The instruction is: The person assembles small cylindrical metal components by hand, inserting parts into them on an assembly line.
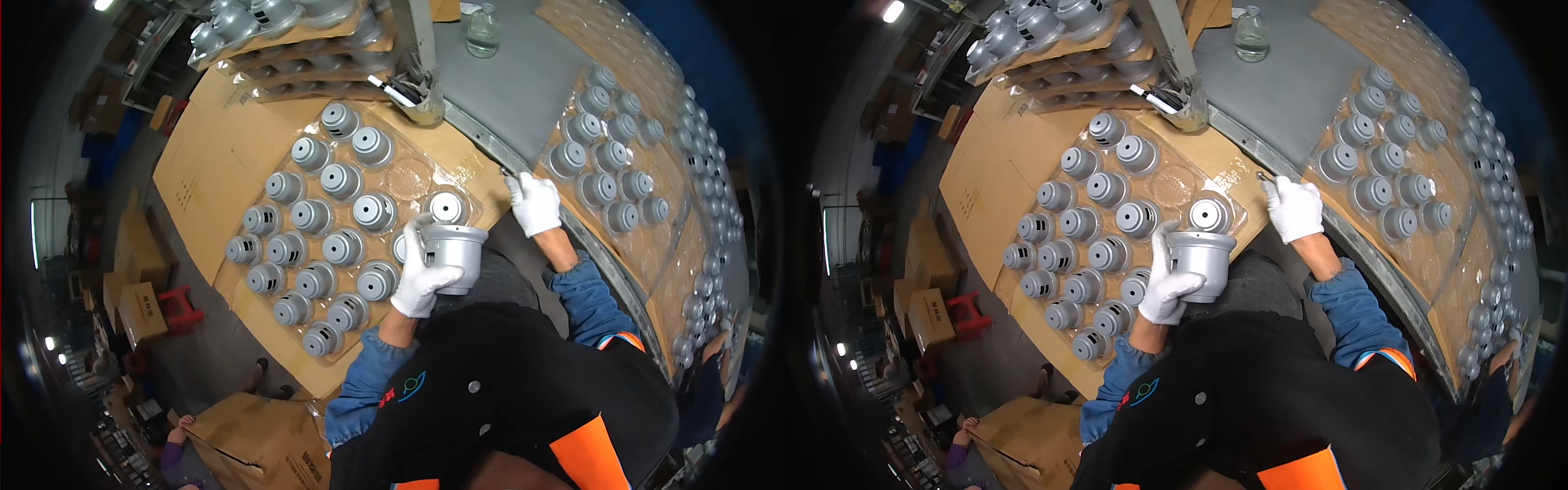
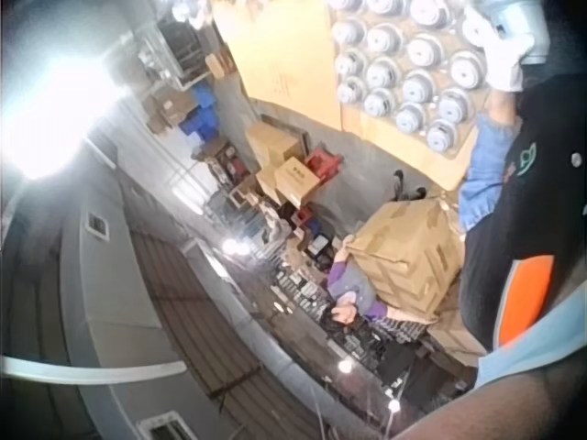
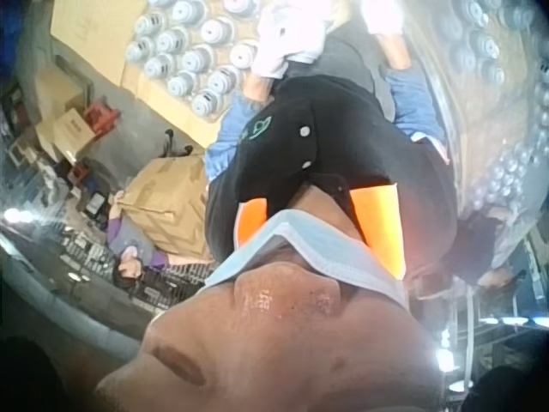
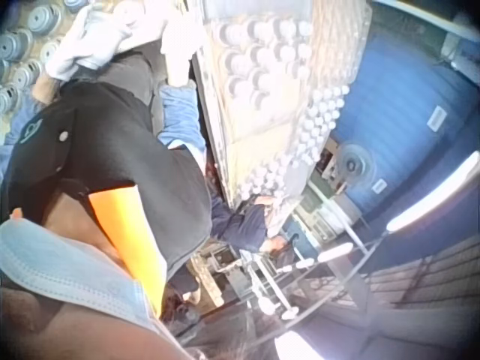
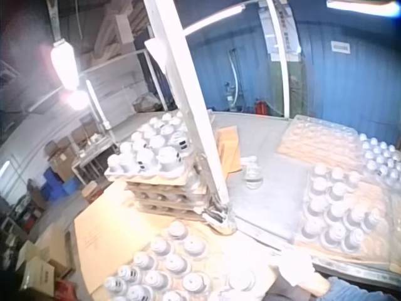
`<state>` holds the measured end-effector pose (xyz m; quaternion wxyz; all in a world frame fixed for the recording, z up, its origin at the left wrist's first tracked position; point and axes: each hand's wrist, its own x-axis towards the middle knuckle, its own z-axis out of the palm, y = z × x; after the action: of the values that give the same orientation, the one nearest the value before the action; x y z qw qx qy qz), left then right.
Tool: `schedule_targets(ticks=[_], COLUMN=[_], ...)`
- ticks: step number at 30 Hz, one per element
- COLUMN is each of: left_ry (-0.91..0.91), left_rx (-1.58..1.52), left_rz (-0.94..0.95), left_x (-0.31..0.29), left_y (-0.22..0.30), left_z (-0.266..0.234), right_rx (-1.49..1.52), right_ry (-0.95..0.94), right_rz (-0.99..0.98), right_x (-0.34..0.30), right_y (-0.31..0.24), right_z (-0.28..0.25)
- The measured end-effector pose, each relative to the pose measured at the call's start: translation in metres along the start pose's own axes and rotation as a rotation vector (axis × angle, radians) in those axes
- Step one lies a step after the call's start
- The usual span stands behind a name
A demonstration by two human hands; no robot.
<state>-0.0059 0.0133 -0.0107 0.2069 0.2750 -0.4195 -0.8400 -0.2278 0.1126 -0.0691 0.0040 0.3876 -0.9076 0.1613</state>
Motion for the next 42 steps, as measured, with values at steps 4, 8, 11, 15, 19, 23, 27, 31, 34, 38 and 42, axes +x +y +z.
schedule_targets(ticks=[4, 8, 11, 15, 19, 23, 27, 31, 34, 38, 42], left_ry=[0.263, 0.377, 0.248, -0.07, -0.099, 0.228, 0.923, 1.448, 1.074, 1.071, 1.344], left_rx=[0.661, 1.306, 1.527, 1.804, 1.928, 1.531, 1.452, 1.668, 1.441, 1.507, 1.387], left_rz=[0.154, 0.126, -0.165, -0.42, -0.272, 0.168, 0.582, -0.212, -0.731, -0.526, -0.149], left_x=[0.04, 0.091, 0.13, 0.171, 0.194, 0.161, 0.096, 0.012, -0.016, -0.036, -0.089], left_y=[0.001, 0.045, 0.062, 0.048, 0.006, 0.01, 0.063, 0.1, 0.111, 0.084, 0.103], left_z=[-0.017, -0.032, -0.02, -0.027, -0.047, -0.074, -0.157, -0.246, -0.294, -0.321, -0.296], right_rx=[0.052, 0.085, 0.138, 0.248, 0.287, 0.329, 0.412, 0.436, 0.449, 0.69, 1.136], right_ry=[-0.084, -0.048, -0.043, 0.04, 0.031, -0.068, -0.111, -0.105, -0.138, -0.145, -0.531], right_rz=[0.083, 0.011, -0.06, -0.162, -0.205, -0.132, -0.007, -0.018, -0.035, -0.169, -0.038], right_x=[0.011, 0.015, 0.02, 0.026, 0.027, 0.027, 0.025, 0.018, 0.012, -0.004, -0.027], right_y=[0.012, 0.017, 0.024, 0.023, 0.029, 0.025, 0.027, 0.007, -0.031, -0.083, -0.149], right_z=[0.007, 0.017, 0.031, 0.034, 0.043, 0.042, 0.043, 0.031, 0.013, 0.006, -0.02])
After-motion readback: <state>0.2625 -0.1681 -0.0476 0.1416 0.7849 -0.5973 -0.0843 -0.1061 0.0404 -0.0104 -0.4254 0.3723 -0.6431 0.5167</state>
